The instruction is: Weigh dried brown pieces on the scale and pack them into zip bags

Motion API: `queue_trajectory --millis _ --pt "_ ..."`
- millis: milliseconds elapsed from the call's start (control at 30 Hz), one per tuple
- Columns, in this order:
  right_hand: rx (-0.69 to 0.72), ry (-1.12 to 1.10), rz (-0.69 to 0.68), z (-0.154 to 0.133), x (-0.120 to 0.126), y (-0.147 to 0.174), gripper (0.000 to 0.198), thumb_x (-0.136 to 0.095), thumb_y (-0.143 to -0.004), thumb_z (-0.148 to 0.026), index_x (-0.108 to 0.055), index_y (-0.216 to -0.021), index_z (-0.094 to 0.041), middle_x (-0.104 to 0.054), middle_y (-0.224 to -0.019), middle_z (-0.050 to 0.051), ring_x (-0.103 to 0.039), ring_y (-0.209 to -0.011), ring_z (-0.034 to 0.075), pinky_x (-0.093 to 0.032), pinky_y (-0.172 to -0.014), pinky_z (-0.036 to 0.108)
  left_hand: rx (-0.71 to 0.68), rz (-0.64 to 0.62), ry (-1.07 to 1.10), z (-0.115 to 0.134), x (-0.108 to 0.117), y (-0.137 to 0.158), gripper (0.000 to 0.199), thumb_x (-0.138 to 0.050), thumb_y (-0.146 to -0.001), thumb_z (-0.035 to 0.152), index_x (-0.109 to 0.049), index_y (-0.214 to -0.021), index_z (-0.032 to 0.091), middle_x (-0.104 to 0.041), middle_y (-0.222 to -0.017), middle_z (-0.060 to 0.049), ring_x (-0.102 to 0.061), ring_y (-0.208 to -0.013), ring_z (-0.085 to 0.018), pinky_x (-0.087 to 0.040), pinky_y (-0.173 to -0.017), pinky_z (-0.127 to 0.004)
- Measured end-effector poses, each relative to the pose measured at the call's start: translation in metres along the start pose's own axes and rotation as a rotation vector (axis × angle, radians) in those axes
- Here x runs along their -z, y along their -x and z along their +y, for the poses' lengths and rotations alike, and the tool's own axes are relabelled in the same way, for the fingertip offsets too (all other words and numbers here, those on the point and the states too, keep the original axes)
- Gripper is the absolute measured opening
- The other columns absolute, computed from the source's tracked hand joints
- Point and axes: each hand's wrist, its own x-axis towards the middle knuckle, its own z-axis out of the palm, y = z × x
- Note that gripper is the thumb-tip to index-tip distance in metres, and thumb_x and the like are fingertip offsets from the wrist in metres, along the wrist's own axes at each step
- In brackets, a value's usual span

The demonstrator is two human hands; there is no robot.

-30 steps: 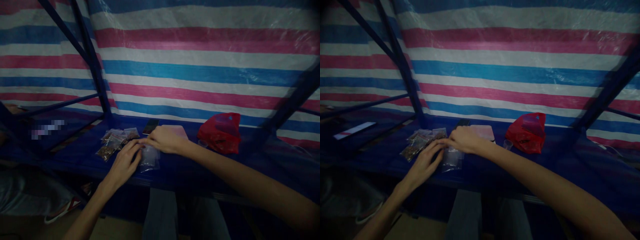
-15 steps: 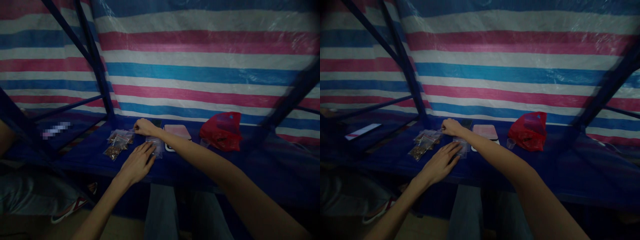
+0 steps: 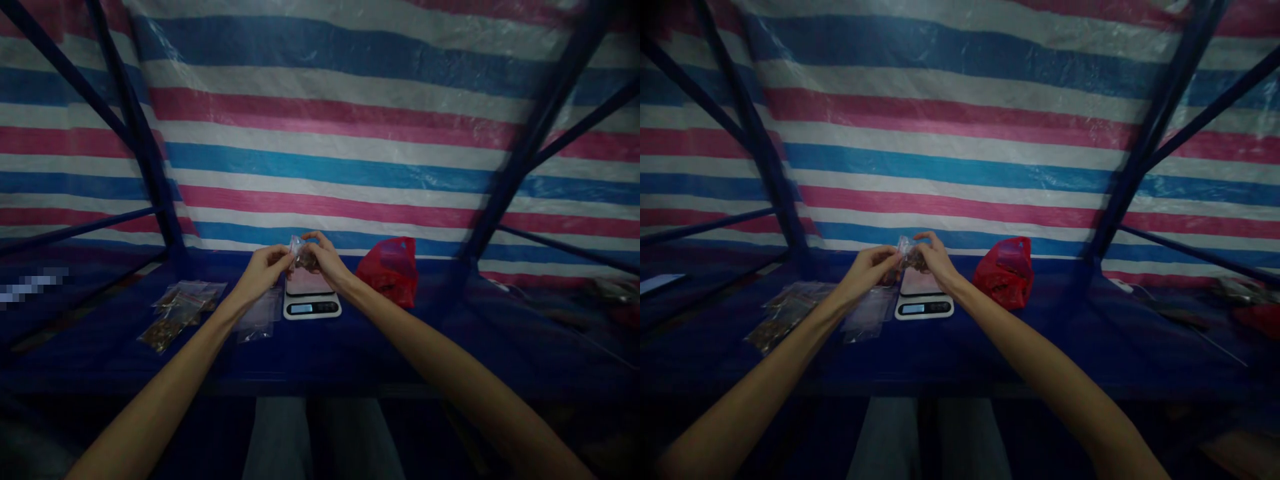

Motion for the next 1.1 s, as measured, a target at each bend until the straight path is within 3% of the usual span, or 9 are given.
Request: queue_trajectory --millis 100,167,233,367,433,567,700,933,1100 --pt "0.262 0.275 0.226 0.005 0.021 0.007 0.033 -0.046 -0.083 -0.025 -0.048 -0.116 -0.023 -0.063 -0.099 0.007 -0.061 -0.085 0.021 -0.051 -0.068 0.033 0.039 -0.067 0.124 0.001 -0.022 -0.030 0.033 -0.076 -0.081 0.044 -0.062 -0.070 0.017 -0.061 -0.058 -0.001 -0.051 -0.046 -0.010 -0.028 -0.044 -0.022" --pt "0.465 0.474 0.401 0.003 0.032 0.014 0.024 -0.049 -0.087 -0.024 -0.051 -0.111 -0.022 -0.061 -0.115 0.012 -0.058 -0.107 0.025 -0.050 -0.086 0.040 0.039 -0.078 0.200 -0.002 -0.032 -0.044 0.034 -0.079 -0.078 0.044 -0.062 -0.070 0.016 -0.061 -0.057 -0.001 -0.051 -0.046 -0.009 -0.031 -0.044 -0.022" --pt "0.538 0.533 0.427 0.000 0.039 0.019 0.011 -0.050 -0.092 -0.028 -0.054 -0.101 -0.023 -0.063 -0.110 0.011 -0.057 -0.107 0.025 -0.048 -0.090 0.040 0.017 -0.097 0.235 -0.007 -0.039 -0.055 0.035 -0.081 -0.077 0.045 -0.062 -0.071 0.016 -0.061 -0.058 -0.001 -0.054 -0.047 -0.010 -0.034 -0.046 -0.022" --pt "0.423 0.200 0.159 0.004 0.044 0.021 0.020 -0.052 -0.098 -0.042 -0.053 -0.091 -0.023 -0.065 -0.084 0.002 -0.063 -0.077 0.017 -0.051 -0.073 0.031 -0.052 -0.172 0.183 -0.019 -0.046 -0.063 0.039 -0.077 -0.080 0.051 -0.063 -0.074 0.015 -0.065 -0.061 -0.003 -0.059 -0.053 -0.012 -0.036 -0.048 -0.023" --pt "0.340 0.070 0.094 0.010 0.045 0.021 0.025 -0.055 -0.096 -0.046 -0.056 -0.089 -0.022 -0.065 -0.078 0.000 -0.064 -0.071 0.016 -0.051 -0.068 0.029 -0.068 -0.205 0.147 -0.024 -0.048 -0.061 0.040 -0.077 -0.080 0.052 -0.063 -0.073 0.015 -0.065 -0.061 -0.003 -0.059 -0.053 -0.012 -0.038 -0.049 -0.023" --pt "0.234 0.021 0.089 0.024 0.047 0.024 0.030 -0.065 -0.089 -0.049 -0.062 -0.082 -0.020 -0.067 -0.073 0.000 -0.065 -0.066 0.015 -0.050 -0.061 0.026 -0.055 -0.211 0.063 -0.030 -0.053 -0.049 0.036 -0.081 -0.077 0.045 -0.063 -0.068 0.016 -0.064 -0.060 -0.001 -0.059 -0.055 -0.012 -0.045 -0.056 -0.026" --pt "0.185 0.013 0.099 0.030 0.050 0.025 0.033 -0.070 -0.084 -0.051 -0.065 -0.078 -0.019 -0.067 -0.073 0.001 -0.064 -0.063 0.015 -0.051 -0.056 0.025 -0.060 -0.146 -0.031 -0.038 -0.059 -0.042 0.032 -0.080 -0.078 0.040 -0.061 -0.066 0.017 -0.061 -0.058 0.001 -0.054 -0.051 -0.011 -0.040 -0.052 -0.025" --pt "0.029 -0.109 0.059 0.027 0.053 0.022 0.031 -0.078 -0.077 -0.047 -0.070 -0.080 -0.017 -0.071 -0.074 0.003 -0.068 -0.065 0.015 -0.061 -0.066 0.032 -0.152 -0.016 -0.167 -0.049 -0.061 -0.039 0.033 -0.081 -0.077 0.039 -0.060 -0.064 0.017 -0.058 -0.057 0.002 -0.048 -0.052 -0.010 -0.036 -0.053 -0.026" --pt "0.080 -0.021 0.052 0.028 0.052 0.024 0.025 -0.078 -0.076 -0.040 -0.073 -0.077 -0.015 -0.073 -0.075 0.004 -0.068 -0.068 0.015 -0.060 -0.067 0.029 -0.219 -0.017 -0.292 -0.052 -0.060 -0.038 0.033 -0.082 -0.076 0.039 -0.062 -0.064 0.016 -0.054 -0.057 0.004 -0.044 -0.054 -0.009 -0.031 -0.053 -0.025"
